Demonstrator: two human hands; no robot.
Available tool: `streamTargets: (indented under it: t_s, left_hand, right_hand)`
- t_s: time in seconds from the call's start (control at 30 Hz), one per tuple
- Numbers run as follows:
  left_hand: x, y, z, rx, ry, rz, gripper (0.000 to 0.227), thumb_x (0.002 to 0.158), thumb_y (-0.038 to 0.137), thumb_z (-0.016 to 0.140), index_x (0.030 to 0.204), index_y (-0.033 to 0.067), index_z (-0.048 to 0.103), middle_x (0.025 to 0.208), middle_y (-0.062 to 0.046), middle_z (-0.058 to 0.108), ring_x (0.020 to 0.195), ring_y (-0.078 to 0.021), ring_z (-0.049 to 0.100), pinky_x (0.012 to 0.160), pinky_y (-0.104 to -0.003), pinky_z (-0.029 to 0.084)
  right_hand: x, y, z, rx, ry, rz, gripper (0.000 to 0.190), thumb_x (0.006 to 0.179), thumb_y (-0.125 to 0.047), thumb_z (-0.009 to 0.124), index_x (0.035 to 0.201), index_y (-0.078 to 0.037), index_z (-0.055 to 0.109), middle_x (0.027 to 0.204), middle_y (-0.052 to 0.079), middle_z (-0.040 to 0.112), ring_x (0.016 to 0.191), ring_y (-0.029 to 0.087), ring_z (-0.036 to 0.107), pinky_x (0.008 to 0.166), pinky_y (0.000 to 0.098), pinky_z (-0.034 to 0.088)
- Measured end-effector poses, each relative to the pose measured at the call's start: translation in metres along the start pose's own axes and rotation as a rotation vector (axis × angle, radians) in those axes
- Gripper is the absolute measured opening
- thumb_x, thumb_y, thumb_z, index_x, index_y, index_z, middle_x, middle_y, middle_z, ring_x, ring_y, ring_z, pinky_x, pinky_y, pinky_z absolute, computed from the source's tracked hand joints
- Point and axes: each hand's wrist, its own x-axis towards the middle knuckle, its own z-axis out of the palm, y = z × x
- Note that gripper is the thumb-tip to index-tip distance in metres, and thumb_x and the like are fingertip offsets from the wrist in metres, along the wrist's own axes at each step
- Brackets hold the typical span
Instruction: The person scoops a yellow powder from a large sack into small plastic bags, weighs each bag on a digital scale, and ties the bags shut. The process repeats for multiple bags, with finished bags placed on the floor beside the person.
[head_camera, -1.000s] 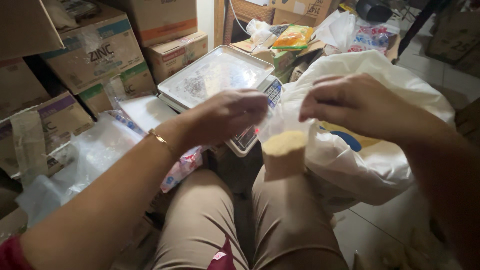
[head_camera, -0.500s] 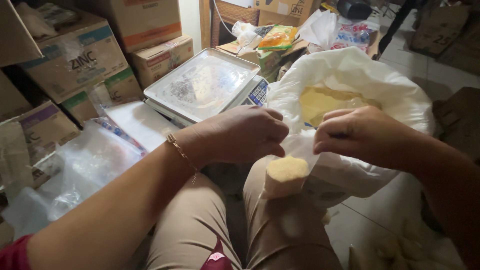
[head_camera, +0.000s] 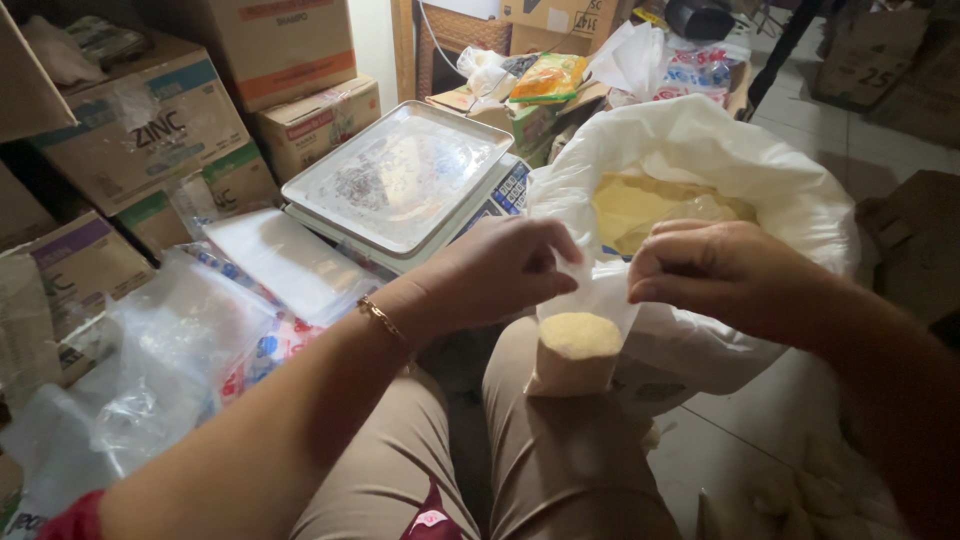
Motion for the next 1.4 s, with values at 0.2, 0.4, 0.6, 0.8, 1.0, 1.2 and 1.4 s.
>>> streamTargets:
  t_s: [0.2,0.4,0.6,0.8,1.0,1.2,1.4]
  left_hand:
    - [0.002,-0.003,0.013,0.049,0.006,0.053,0.014,0.089,0.023,0.073,0.096,0.0104,0.072,0.086,-0.009,0.071,0.081,-0.0224,0.071,0.074,-0.033,0.055]
    - [-0.005,-0.007,0.043,-0.133,0.24,0.126,0.011,0.095,0.021,0.069,0.1,0.0122,0.071,0.099,-0.007,0.071,0.094,-0.0224,0.072,0.084,-0.034,0.059]
    - [-0.029,-0.032,0.068,-0.095,0.217,0.009,0.065,0.076,0.034,0.088,0.125,0.0034,0.059,0.116,-0.013,0.061,0.099,-0.0255,0.067,0.085,-0.036,0.056]
    - [-0.011,-0.072,0.122,-0.499,0.067,0.027,0.044,0.087,0.028,0.083,0.118,0.0027,0.065,0.114,-0.011,0.071,0.104,-0.0168,0.067,0.084,-0.031,0.058]
    - [-0.003,-0.085,0.146,-0.942,0.095,-0.159,0.021,0.095,0.02,0.07,0.112,0.0082,0.065,0.106,-0.006,0.069,0.097,-0.0098,0.066,0.079,-0.028,0.056]
    - [-0.027,-0.053,0.114,-0.214,0.31,0.231,0.021,0.107,0.023,0.06,0.104,0.003,0.066,0.107,-0.016,0.062,0.097,-0.0323,0.062,0.085,-0.041,0.052]
    - [-0.034,-0.017,0.116,-0.167,0.496,0.114,0.016,0.104,0.017,0.061,0.096,0.0027,0.061,0.098,-0.013,0.064,0.094,-0.0321,0.063,0.084,-0.038,0.052]
  right_hand:
    - [0.002,0.014,0.024,0.232,-0.046,0.181,0.07,0.08,-0.024,0.085,0.141,-0.016,0.051,0.12,0.0,0.069,0.101,0.016,0.065,0.086,0.0329,0.057]
    - [0.024,0.017,0.055,0.517,-0.082,0.032,0.039,0.09,-0.022,0.072,0.123,-0.004,0.066,0.108,0.004,0.073,0.099,0.009,0.064,0.087,0.0282,0.053]
    - [0.033,0.009,0.048,0.453,-0.111,0.065,0.023,0.092,-0.023,0.071,0.102,-0.003,0.077,0.092,0.004,0.078,0.085,0.011,0.067,0.079,0.0287,0.054]
    - [0.039,-0.025,0.051,0.03,-0.071,-0.04,0.016,0.085,-0.025,0.073,0.093,-0.012,0.076,0.079,0.005,0.077,0.071,0.012,0.07,0.07,0.0301,0.056]
    - [0.044,-0.024,0.056,0.066,0.039,-0.018,0.014,0.086,-0.024,0.073,0.092,-0.011,0.073,0.076,0.004,0.071,0.068,0.012,0.064,0.065,0.0303,0.053]
    - [0.039,0.013,0.056,0.519,0.072,0.132,0.016,0.093,-0.021,0.07,0.089,-0.006,0.071,0.074,-0.002,0.064,0.066,0.005,0.054,0.058,0.0242,0.044]
    - [0.028,0.035,0.07,0.769,0.122,0.18,0.018,0.098,-0.022,0.068,0.099,-0.004,0.068,0.082,-0.002,0.06,0.07,0.005,0.051,0.061,0.0234,0.042]
